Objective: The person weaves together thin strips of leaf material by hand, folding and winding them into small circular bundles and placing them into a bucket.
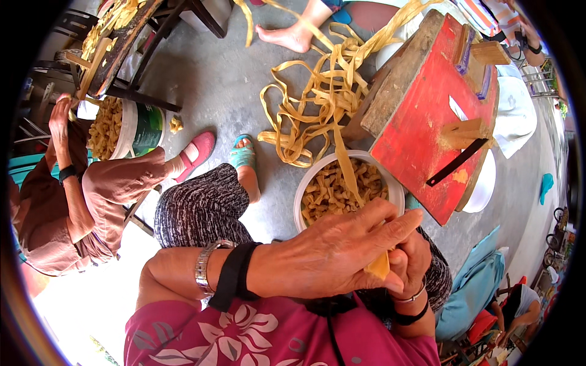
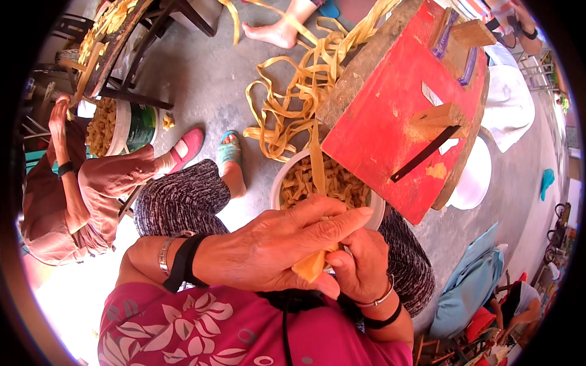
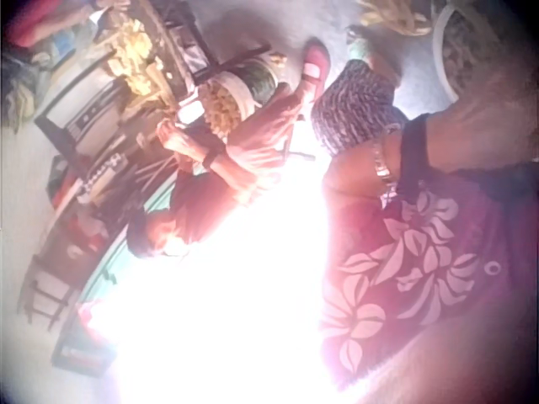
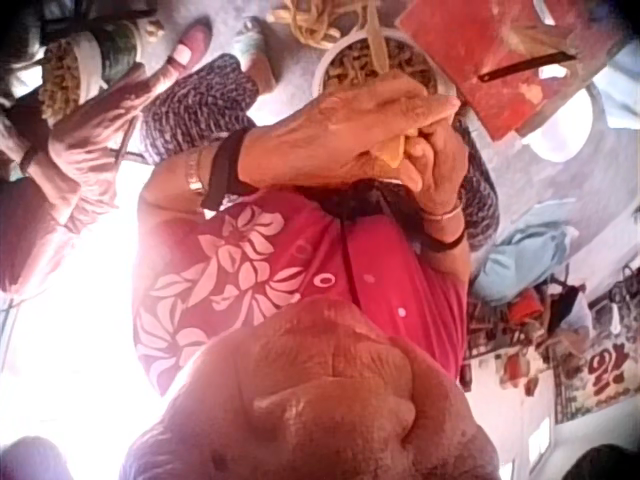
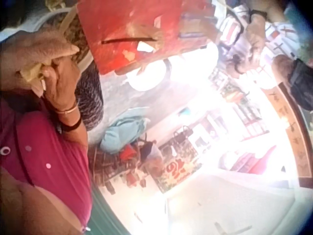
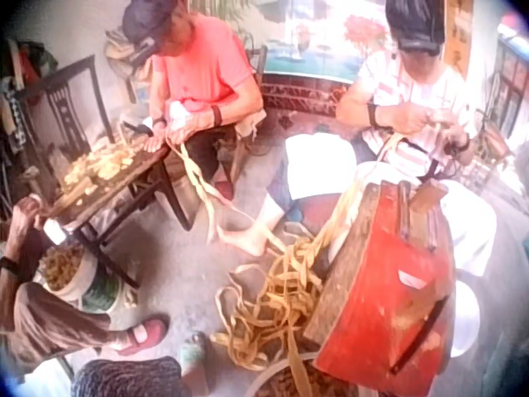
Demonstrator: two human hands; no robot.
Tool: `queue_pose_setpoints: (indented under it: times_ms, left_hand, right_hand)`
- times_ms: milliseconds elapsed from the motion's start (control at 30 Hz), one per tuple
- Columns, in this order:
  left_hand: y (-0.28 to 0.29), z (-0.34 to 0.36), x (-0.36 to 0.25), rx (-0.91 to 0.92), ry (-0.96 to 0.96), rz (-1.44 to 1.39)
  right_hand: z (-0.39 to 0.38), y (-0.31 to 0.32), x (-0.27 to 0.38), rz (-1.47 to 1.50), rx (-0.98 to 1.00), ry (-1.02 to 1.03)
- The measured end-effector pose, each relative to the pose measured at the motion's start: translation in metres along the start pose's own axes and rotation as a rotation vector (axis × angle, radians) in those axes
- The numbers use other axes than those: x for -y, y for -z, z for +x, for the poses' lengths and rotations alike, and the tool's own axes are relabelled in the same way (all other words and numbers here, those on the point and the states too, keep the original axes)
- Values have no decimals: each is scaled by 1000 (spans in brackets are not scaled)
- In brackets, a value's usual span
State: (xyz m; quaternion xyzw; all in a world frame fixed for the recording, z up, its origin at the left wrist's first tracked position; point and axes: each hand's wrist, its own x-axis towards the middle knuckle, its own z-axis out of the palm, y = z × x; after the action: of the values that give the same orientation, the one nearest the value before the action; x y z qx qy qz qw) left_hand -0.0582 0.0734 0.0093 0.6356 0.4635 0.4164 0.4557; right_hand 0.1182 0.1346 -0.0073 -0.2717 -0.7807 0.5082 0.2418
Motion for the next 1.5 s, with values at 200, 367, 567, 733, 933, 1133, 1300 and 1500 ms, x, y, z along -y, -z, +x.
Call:
queue_pose_setpoints:
  times_ms: [200, 367, 567, 733, 933, 1133, 1300, 1500]
  left_hand:
    - [0, 2, 14, -29, 15, -243]
    - [18, 0, 4, 162, 238, -656]
    - [32, 2, 0, 99, 400, -915]
    - [42, 0, 5, -117, 304, -1007]
    - [32, 1, 10, -131, 358, -822]
    - [21, 1, 16, -166, 563, -595]
    - [23, 2, 15, -102, 668, -458]
    - [16, 0, 19, -86, 492, -441]
  right_hand:
    - [-13, -13, -9, 146, -161, -146]
    - [-11, -10, -9, 166, -239, -92]
    - [-7, 5, -5, -82, -213, -6]
    - [-13, 14, -12, -74, -317, -3]
    - [-9, 5, -11, 66, 100, -304]
    - [-8, 6, -10, 44, 162, -340]
    - [-11, 5, -15, 61, 192, -339]
    - [-5, -1, -11, 46, 231, -232]
